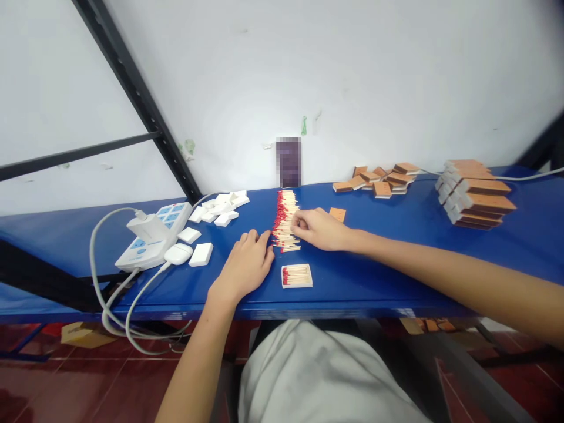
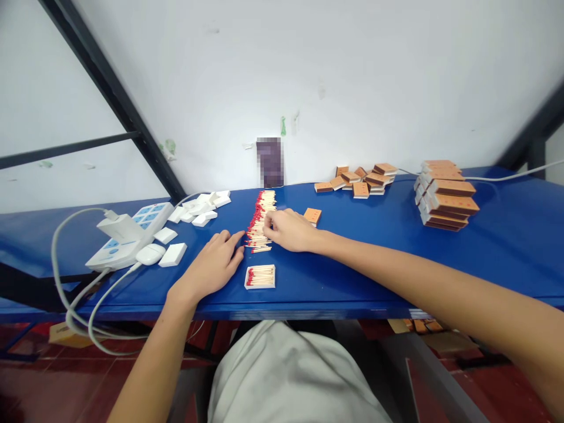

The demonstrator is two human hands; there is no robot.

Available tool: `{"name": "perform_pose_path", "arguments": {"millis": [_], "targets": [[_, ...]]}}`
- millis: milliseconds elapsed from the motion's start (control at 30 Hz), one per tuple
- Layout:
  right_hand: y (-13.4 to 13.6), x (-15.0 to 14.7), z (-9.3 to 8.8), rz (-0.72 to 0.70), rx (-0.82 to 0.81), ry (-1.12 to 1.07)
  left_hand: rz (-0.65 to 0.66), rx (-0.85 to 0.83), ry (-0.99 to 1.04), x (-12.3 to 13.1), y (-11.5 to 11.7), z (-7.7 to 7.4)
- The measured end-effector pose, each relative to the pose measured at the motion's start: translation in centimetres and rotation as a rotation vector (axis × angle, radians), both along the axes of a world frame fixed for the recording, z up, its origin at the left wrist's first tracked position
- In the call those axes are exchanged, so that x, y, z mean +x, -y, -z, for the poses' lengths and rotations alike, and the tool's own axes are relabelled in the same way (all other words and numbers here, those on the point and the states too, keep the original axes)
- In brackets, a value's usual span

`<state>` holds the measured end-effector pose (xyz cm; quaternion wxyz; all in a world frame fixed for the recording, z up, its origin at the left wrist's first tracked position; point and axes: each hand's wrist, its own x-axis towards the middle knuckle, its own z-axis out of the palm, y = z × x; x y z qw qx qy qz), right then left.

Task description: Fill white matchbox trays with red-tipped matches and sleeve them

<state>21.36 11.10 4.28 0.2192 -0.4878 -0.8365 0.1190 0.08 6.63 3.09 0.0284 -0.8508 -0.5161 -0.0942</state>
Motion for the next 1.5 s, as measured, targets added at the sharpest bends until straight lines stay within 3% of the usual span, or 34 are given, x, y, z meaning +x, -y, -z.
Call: {"name": "perform_pose_path", "arguments": {"millis": [533,1100,1500], "targets": [[1.0,2.2,-0.4,-0.316,0.021,0.128,0.021,-0.011,0.021,-0.4,-0.2,0.2],[0.5,1.9,0.4,-0.270,0.063,0.153,0.051,-0.025,0.135,-0.4,-0.4,-0.2],[1.0,1.4,-0.1,-0.282,0.036,0.169,0.069,-0.017,0.079,-0.1,-0.2,-0.3]]}}
